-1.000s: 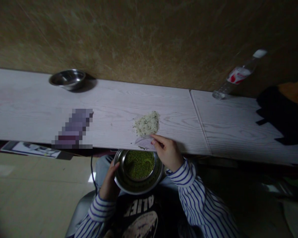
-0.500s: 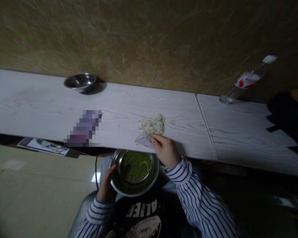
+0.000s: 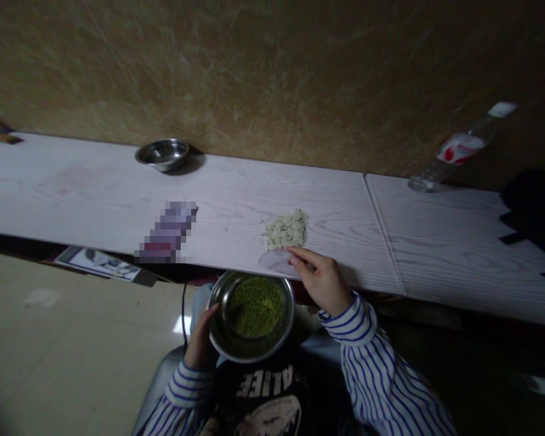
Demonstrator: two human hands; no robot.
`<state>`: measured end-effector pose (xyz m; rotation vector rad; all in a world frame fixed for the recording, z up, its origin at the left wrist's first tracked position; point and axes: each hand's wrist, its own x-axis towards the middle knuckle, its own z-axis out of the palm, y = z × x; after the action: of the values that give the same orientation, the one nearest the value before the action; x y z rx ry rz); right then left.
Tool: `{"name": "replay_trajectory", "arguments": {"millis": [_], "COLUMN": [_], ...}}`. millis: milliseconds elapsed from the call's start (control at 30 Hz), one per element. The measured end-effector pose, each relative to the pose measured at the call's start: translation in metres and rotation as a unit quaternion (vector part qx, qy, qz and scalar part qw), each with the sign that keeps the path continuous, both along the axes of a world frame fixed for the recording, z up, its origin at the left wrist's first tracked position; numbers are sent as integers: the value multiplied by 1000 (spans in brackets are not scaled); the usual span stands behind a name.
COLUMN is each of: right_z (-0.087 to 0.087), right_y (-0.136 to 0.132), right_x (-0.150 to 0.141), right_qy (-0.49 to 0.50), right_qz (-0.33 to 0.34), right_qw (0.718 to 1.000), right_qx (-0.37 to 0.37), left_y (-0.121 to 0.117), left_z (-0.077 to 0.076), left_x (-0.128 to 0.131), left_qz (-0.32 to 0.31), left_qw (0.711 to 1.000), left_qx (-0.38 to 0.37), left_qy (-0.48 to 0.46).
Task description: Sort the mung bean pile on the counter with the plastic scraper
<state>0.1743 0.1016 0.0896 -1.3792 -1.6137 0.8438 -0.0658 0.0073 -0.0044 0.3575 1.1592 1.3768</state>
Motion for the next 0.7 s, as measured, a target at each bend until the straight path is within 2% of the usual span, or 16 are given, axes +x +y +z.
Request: {"name": "replay_trajectory", "arguments": {"millis": [200,467,567,700], "right_z": [6,-4,-7,-7], "right_y": [-6,-4,-4,-8], "right_x": [24,53,56,54], "right_qy": [18,29,23,-33], "right_qz": [-58,-145,-134,-92], "right_qw": [998,989,991,995], "right_qx": [-1,0,6,14], "left_y": [4,8,10,13], "left_z": [-1,7,8,8], "left_x": [11,16,20,26], "left_qz": [1,-35,-27,-25], "left_qw": [999,999,999,999], "left_qx": [21,15,13,29], "left_qy": [-31,23,17,-3]}}
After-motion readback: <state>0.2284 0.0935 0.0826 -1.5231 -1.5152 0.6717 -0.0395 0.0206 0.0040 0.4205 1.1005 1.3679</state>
